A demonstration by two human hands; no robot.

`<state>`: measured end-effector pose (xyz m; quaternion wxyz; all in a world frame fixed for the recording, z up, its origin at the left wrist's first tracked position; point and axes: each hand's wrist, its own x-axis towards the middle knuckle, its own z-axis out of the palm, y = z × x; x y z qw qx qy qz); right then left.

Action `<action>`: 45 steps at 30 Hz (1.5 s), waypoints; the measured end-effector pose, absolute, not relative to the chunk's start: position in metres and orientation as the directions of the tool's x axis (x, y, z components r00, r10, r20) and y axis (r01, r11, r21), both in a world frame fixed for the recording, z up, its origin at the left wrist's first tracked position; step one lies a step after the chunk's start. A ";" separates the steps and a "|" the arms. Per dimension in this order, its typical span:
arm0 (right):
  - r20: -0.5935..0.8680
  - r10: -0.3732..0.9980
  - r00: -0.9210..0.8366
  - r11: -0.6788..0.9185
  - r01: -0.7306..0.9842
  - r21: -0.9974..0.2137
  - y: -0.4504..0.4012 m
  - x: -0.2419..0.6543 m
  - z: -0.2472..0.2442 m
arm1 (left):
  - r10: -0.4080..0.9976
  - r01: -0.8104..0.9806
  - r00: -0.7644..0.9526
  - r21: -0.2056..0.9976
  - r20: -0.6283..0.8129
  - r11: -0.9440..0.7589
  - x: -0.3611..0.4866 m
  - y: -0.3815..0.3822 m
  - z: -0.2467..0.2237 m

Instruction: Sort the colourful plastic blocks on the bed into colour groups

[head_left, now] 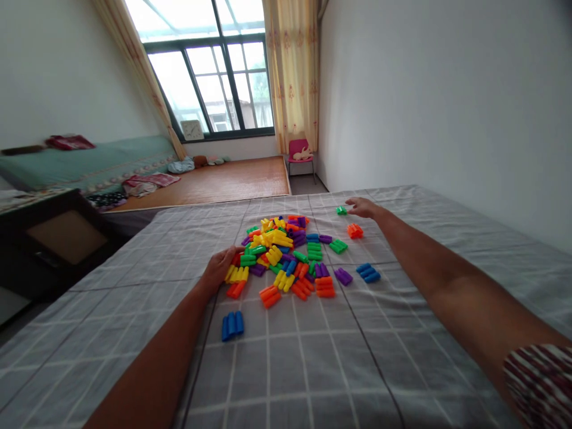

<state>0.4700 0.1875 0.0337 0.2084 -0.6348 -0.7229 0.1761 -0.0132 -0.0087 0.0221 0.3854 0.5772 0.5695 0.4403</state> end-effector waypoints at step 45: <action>0.242 0.914 -0.327 0.407 0.753 -0.518 0.081 0.468 0.046 | 0.992 0.304 -0.010 0.945 0.129 -0.120 -0.016 -0.003 0.012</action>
